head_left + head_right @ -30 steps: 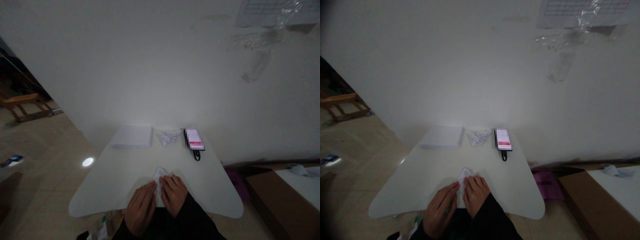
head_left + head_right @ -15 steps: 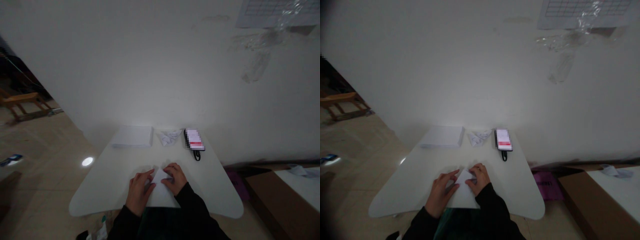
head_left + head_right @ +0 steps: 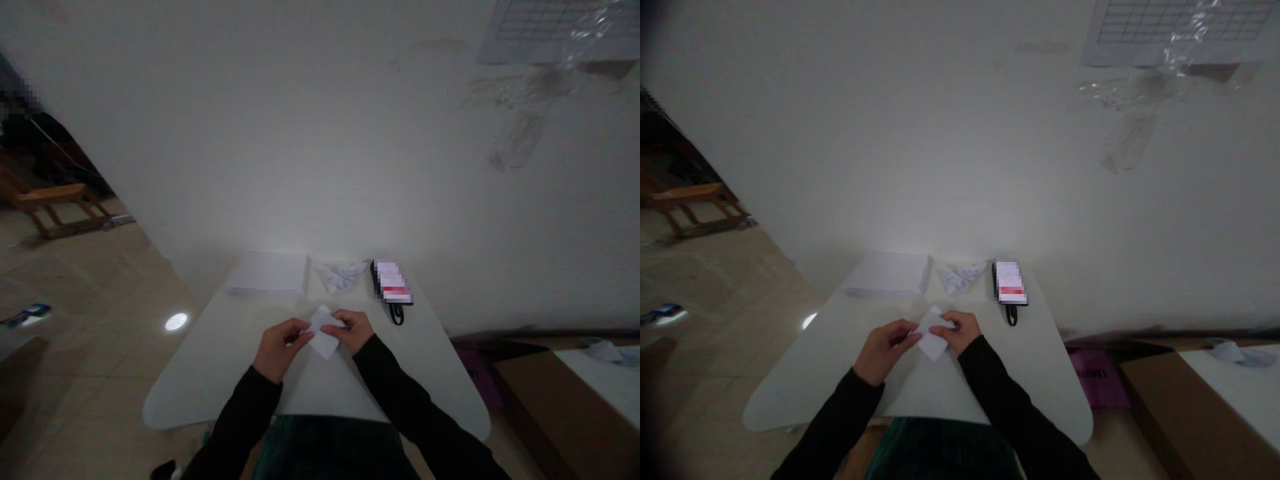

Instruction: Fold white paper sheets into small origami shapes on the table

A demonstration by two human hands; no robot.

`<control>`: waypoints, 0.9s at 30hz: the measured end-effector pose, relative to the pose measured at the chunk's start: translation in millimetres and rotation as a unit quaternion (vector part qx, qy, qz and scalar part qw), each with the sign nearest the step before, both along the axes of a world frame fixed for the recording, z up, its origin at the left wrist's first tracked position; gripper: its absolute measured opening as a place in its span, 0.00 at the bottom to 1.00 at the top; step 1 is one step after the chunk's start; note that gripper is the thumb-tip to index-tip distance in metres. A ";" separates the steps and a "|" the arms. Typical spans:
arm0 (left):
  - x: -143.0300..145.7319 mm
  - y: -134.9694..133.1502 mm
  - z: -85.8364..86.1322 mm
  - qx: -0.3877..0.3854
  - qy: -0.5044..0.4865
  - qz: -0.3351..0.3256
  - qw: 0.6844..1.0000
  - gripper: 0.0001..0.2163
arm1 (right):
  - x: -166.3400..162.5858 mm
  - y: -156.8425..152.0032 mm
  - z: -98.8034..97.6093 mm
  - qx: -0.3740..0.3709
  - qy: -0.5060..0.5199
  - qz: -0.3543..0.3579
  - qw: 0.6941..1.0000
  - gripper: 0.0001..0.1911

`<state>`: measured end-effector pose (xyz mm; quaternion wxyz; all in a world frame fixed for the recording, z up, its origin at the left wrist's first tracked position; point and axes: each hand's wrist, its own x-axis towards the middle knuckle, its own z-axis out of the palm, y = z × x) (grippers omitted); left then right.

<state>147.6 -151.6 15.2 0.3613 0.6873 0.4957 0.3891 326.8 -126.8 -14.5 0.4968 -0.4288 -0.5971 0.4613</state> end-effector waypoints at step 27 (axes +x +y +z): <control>28.0 91.2 -7.1 -0.016 -0.232 0.012 0.973 0.16 | 18.4 55.8 4.5 0.072 0.043 -0.185 0.979 0.16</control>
